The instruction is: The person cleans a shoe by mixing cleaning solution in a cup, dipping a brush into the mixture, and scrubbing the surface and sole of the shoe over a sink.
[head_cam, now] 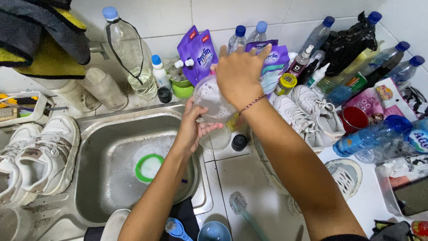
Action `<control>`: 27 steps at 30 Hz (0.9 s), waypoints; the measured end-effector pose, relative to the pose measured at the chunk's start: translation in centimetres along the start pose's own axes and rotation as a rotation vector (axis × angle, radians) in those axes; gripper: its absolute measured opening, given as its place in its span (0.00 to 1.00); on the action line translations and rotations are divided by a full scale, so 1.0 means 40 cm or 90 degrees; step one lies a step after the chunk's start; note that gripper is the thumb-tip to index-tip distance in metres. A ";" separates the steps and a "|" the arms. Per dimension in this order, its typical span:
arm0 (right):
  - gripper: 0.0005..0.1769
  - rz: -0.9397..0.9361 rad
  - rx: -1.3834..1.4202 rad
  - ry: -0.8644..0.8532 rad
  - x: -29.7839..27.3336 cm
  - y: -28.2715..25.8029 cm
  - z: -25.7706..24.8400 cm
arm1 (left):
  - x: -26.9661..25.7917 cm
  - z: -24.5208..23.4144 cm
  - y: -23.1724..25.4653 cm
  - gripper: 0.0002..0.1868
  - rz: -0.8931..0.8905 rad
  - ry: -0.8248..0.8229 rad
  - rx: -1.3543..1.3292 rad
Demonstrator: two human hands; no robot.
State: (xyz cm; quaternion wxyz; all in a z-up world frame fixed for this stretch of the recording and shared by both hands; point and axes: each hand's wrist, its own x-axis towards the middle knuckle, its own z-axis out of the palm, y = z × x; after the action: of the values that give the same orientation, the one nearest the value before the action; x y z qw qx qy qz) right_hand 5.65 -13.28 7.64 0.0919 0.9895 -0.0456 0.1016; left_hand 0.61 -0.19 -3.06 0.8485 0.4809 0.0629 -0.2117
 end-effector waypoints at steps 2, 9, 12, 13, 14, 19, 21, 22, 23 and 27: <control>0.28 -0.004 -0.039 -0.001 -0.019 -0.025 -0.027 | -0.002 0.004 0.002 0.35 -0.001 0.014 -0.021; 0.16 -0.050 -0.152 -0.118 -0.077 -0.082 -0.144 | -0.021 0.019 0.016 0.28 0.010 0.027 -0.015; 0.12 -0.054 -0.164 -0.135 -0.080 -0.090 -0.163 | -0.019 0.019 0.015 0.28 0.007 0.038 -0.005; 0.12 -0.058 -0.170 -0.122 -0.080 -0.093 -0.164 | -0.019 0.018 0.014 0.29 0.001 0.045 -0.005; 0.12 -0.056 -0.170 -0.121 -0.063 -0.080 -0.152 | -0.016 0.016 0.010 0.29 0.001 0.044 -0.004; 0.15 -0.284 0.235 -0.121 0.043 0.042 -0.118 | -0.015 0.012 0.004 0.31 0.018 0.018 -0.024; 0.23 -0.303 0.312 -0.079 0.094 0.078 -0.064 | -0.019 0.008 0.002 0.33 0.014 0.014 -0.013; 0.31 -0.323 0.384 -0.038 0.122 0.097 -0.038 | -0.020 0.008 0.002 0.35 0.011 0.011 -0.007; 0.31 -0.323 0.386 -0.035 0.128 0.104 -0.038 | -0.016 0.008 0.006 0.35 0.013 0.011 -0.005; 0.45 -0.245 0.360 -0.160 0.119 0.109 -0.008 | -0.018 0.010 0.003 0.34 -0.001 0.029 -0.026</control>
State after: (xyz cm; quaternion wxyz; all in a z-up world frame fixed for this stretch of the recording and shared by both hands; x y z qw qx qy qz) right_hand 9.76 -17.83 9.69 -0.1745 0.9710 0.1605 -0.0314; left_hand -0.03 -0.28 -2.54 0.8562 0.4682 0.0870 -0.2002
